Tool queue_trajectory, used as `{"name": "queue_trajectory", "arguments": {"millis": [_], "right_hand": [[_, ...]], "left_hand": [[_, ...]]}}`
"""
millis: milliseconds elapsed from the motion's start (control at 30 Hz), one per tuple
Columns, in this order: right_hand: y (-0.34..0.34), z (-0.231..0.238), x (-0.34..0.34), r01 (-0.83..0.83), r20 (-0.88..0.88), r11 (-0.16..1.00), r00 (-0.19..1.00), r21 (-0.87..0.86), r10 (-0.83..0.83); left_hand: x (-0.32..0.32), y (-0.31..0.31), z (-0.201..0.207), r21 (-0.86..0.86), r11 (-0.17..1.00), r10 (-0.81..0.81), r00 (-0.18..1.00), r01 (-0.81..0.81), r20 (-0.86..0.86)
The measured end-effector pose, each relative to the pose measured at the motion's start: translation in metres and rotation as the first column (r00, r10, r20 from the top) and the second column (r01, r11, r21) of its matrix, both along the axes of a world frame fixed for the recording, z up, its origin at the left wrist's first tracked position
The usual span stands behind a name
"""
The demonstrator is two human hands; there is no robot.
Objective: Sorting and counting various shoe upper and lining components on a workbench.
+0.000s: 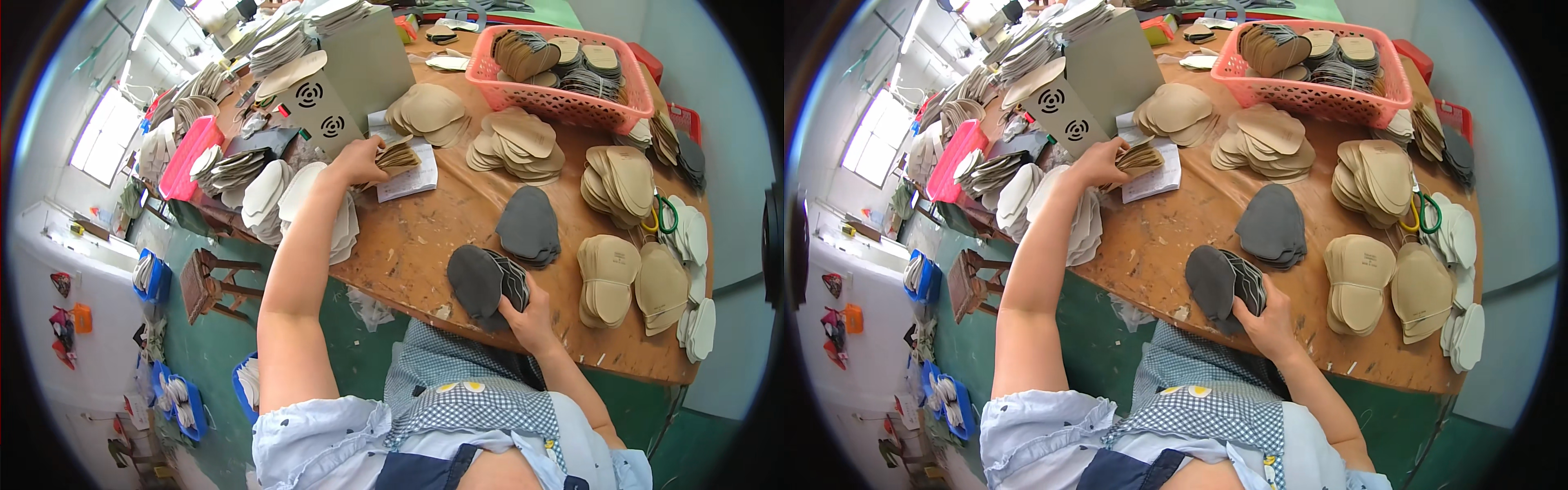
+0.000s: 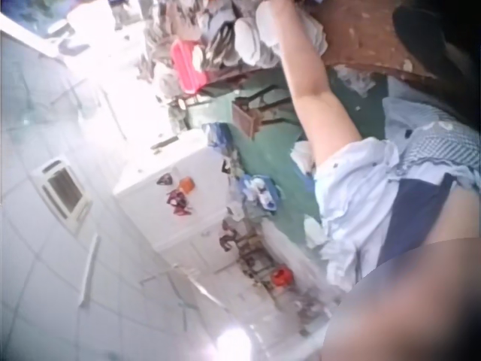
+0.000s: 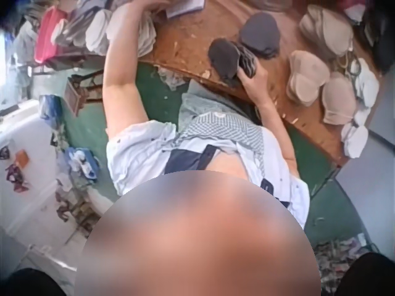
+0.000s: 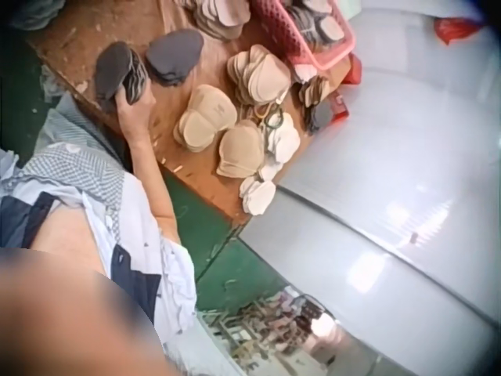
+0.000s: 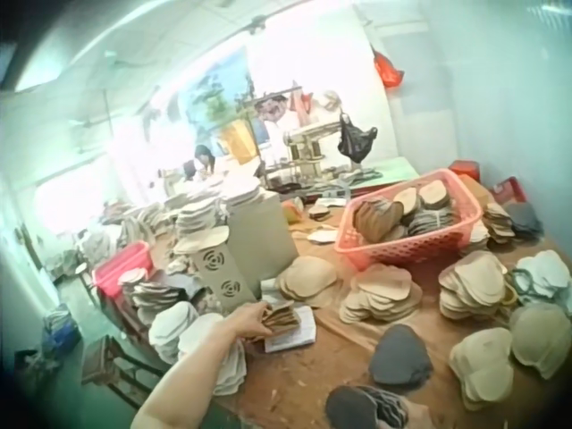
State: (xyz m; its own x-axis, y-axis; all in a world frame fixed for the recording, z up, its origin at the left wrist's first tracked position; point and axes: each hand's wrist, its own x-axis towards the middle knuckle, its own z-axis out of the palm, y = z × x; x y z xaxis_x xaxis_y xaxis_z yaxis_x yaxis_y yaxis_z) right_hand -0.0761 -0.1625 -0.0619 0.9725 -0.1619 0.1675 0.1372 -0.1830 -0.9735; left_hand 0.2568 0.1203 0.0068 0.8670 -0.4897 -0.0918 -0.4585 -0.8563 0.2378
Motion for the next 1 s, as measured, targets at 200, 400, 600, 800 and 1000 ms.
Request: {"name": "queue_trajectory", "arguments": {"millis": [200,400,600,800,1000], "right_hand": [[0.0,-0.004,0.0,0.006,-0.016,1.0,1.0,0.011,-0.006],[-0.004,0.0,-0.001,-0.059,-0.104,0.998,0.993,-0.009,0.057],[-0.002,0.003,-0.001,-0.048,-0.101,0.999,0.994,-0.004,0.047],[-0.003,0.0,-0.001,-0.051,-0.117,0.998,0.992,-0.023,0.048],[-0.001,-0.003,0.001,-0.004,-0.062,1.0,0.998,-0.02,0.003]], "left_hand": [[-0.004,-0.006,0.005,0.014,1.0,0.001,1.0,-0.001,0.005],[-0.01,-0.007,0.006,0.033,0.999,0.001,0.999,-0.003,0.051],[-0.014,-0.012,0.004,0.077,0.997,-0.016,0.996,0.01,0.082],[-0.015,-0.011,0.007,0.065,0.998,-0.013,0.997,0.008,0.072],[-0.015,-0.012,0.008,0.065,0.998,-0.014,0.997,0.01,0.07]]}}
